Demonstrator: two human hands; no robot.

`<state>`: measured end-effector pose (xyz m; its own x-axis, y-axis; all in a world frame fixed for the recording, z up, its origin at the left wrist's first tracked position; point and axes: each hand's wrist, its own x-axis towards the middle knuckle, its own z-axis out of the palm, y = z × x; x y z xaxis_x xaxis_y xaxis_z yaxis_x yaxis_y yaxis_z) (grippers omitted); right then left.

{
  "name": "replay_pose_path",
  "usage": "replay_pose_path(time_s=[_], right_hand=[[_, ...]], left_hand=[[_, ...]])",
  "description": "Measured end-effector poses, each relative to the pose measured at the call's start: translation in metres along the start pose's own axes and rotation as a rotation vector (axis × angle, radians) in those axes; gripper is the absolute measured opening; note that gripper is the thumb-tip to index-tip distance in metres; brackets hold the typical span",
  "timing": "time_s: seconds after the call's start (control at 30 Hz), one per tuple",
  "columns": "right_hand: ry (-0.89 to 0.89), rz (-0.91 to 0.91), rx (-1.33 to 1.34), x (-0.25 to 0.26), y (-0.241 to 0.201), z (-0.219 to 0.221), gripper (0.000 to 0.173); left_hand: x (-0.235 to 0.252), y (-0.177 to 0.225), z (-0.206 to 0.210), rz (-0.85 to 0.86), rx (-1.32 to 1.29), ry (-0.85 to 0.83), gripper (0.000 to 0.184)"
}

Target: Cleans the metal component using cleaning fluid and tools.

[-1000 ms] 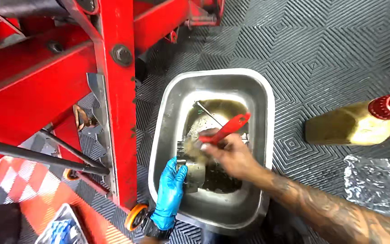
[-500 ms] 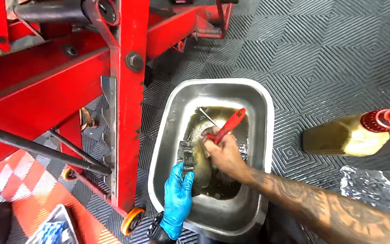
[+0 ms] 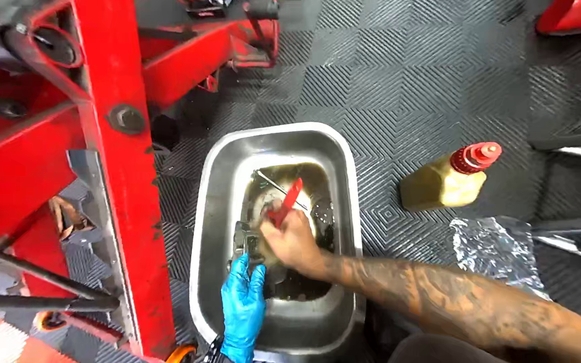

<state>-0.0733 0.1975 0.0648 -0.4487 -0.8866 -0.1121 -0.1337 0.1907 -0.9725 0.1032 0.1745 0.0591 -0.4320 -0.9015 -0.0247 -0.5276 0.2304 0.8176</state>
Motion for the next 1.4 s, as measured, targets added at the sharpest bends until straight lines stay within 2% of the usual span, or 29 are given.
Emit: replay_pose_path(time_s=[0.1, 0.17, 0.23, 0.27, 0.3, 0.4, 0.47, 0.5, 0.53, 0.6, 0.63, 0.67, 0.7, 0.73, 0.77, 0.83, 0.9, 1.03, 1.1, 1.2, 1.27, 1.33, 1.4], right_hand=[[-0.038, -0.009, -0.006, -0.007, -0.003, 0.009, 0.018], [-0.002, 0.024, -0.064, 0.003, 0.005, -0.009, 0.023], [0.024, 0.052, -0.203, 0.012, 0.018, -0.022, 0.025], [-0.027, 0.069, -0.313, 0.011, 0.029, -0.022, 0.026], [-0.129, 0.087, -0.451, 0.008, 0.043, -0.021, 0.029], [-0.609, 0.124, -0.807, -0.007, 0.07, -0.02, 0.032], [-0.839, 0.145, -0.869, -0.017, 0.069, -0.019, 0.034], [-0.868, 0.169, -0.851, -0.016, 0.063, -0.022, 0.033], [-0.817, 0.202, -0.793, -0.013, 0.056, -0.027, 0.032], [-0.495, 0.207, -0.535, -0.008, 0.041, -0.039, 0.028], [-0.304, 0.167, -0.328, -0.008, 0.032, -0.039, 0.022], [-0.189, 0.085, -0.108, -0.009, 0.022, -0.035, 0.016], [-0.167, -0.013, 0.079, -0.01, 0.013, -0.029, 0.019], [-0.213, -0.108, 0.18, -0.011, 0.011, -0.022, 0.024], [-0.29, -0.183, 0.173, -0.013, 0.016, -0.018, 0.026], [-0.425, -0.286, -0.015, -0.014, 0.038, -0.024, 0.029], [-0.437, -0.278, -0.128, -0.008, 0.049, -0.037, 0.026], [-0.451, -0.299, 0.031, -0.009, 0.041, -0.026, 0.023], [-0.449, -0.243, -0.005, -0.004, 0.051, -0.03, 0.023], [-0.428, -0.197, 0.06, -0.01, 0.039, -0.029, 0.024], [-0.451, -0.19, 0.032, -0.014, 0.044, -0.026, 0.024], [-0.426, -0.209, -0.029, 0.0, 0.044, -0.032, 0.022], [-0.413, -0.25, 0.027, -0.006, 0.036, -0.028, 0.022]], left_hand=[[0.005, -0.005, -0.008, 0.049, 0.004, 0.022, 0.036], [0.0, -0.004, -0.008, 0.039, 0.003, 0.028, 0.035], [0.0, -0.001, -0.011, 0.075, -0.003, 0.039, 0.035], [-0.001, 0.0, -0.015, 0.083, -0.01, 0.046, 0.036], [-0.002, -0.001, -0.019, 0.087, -0.025, 0.052, 0.036], [-0.007, -0.007, -0.022, 0.079, -0.043, 0.069, 0.036], [-0.007, -0.009, -0.022, 0.088, -0.042, 0.071, 0.036], [-0.005, -0.009, -0.022, 0.088, -0.038, 0.075, 0.036], [-0.005, -0.009, -0.021, 0.086, -0.031, 0.078, 0.036], [-0.007, -0.013, -0.018, 0.07, -0.008, 0.07, 0.035], [-0.007, -0.015, -0.016, 0.06, 0.004, 0.057, 0.035], [-0.009, -0.016, -0.014, 0.043, 0.005, 0.036, 0.035], [-0.01, -0.016, -0.013, 0.028, 0.008, 0.018, 0.035], [-0.011, -0.015, -0.01, 0.01, 0.015, 0.005, 0.035], [-0.012, -0.014, -0.009, 0.003, 0.018, -0.003, 0.035], [-0.01, -0.016, -0.012, 0.006, 0.014, -0.014, 0.034], [-0.013, -0.018, -0.013, -0.014, 0.028, -0.036, 0.034], [-0.016, -0.012, -0.004, -0.011, 0.109, -0.078, 0.025], [-0.01, -0.011, -0.006, -0.023, 0.094, -0.075, 0.031], [-0.01, -0.013, -0.006, -0.049, 0.069, -0.044, 0.03], [-0.013, -0.011, -0.009, -0.062, 0.08, -0.057, 0.028], [-0.009, -0.012, -0.008, -0.047, 0.081, -0.067, 0.033], [-0.011, -0.012, -0.009, -0.058, 0.084, -0.072, 0.032]])
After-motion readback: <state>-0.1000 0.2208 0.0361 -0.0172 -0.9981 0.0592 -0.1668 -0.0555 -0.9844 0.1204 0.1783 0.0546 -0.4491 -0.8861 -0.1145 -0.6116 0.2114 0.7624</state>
